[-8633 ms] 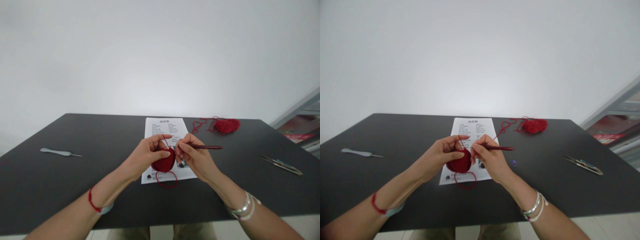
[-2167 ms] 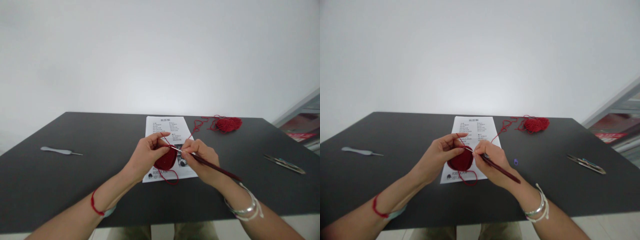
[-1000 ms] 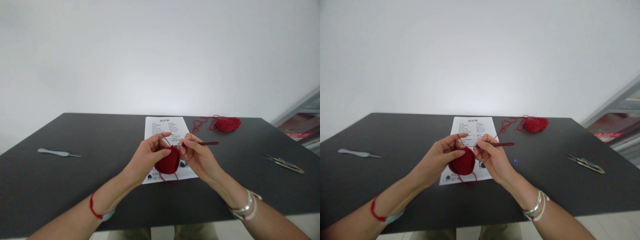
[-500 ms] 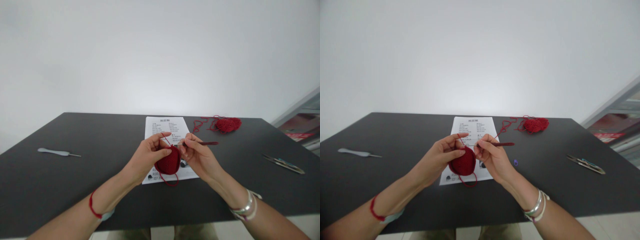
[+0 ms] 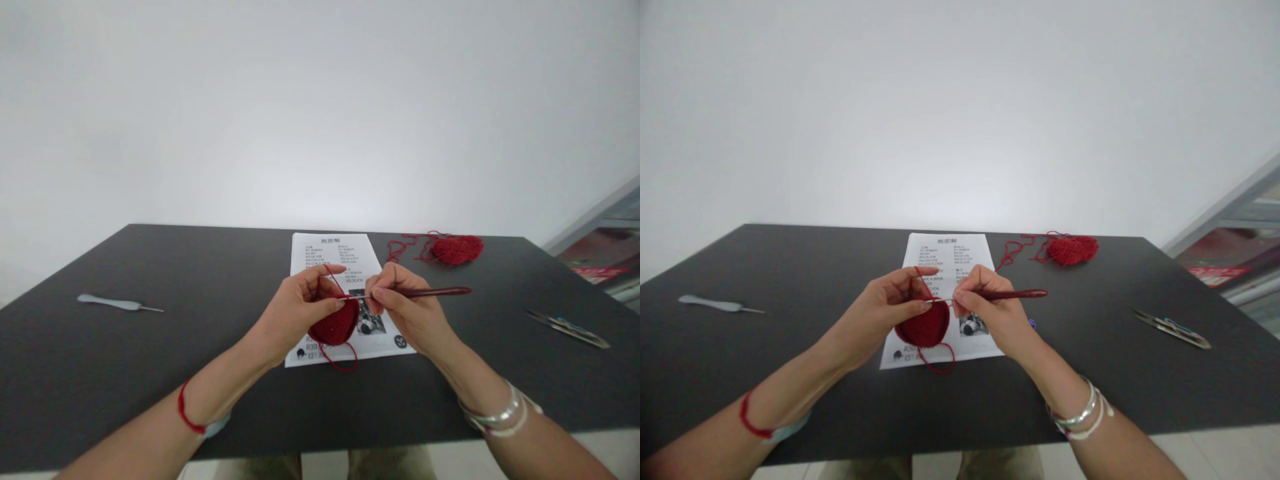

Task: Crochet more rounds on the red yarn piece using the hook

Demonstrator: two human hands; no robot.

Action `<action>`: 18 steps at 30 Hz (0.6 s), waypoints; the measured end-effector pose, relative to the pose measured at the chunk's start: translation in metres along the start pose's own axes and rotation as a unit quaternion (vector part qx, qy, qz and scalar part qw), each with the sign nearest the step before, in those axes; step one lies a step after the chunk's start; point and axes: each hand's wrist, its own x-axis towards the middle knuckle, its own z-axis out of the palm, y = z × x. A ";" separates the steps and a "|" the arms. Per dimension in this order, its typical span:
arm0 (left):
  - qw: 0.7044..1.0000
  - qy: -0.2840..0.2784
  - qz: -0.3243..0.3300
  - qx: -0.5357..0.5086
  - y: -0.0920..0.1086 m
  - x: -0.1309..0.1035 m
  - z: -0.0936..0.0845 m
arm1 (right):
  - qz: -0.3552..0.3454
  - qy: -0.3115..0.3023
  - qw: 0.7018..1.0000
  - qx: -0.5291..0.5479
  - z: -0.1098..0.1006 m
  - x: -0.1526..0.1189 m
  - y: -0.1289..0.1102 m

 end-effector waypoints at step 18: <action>0.999 0.039 0.000 0.001 0.000 0.000 0.001 | -0.140 0.013 0.963 -0.228 0.002 -0.011 0.002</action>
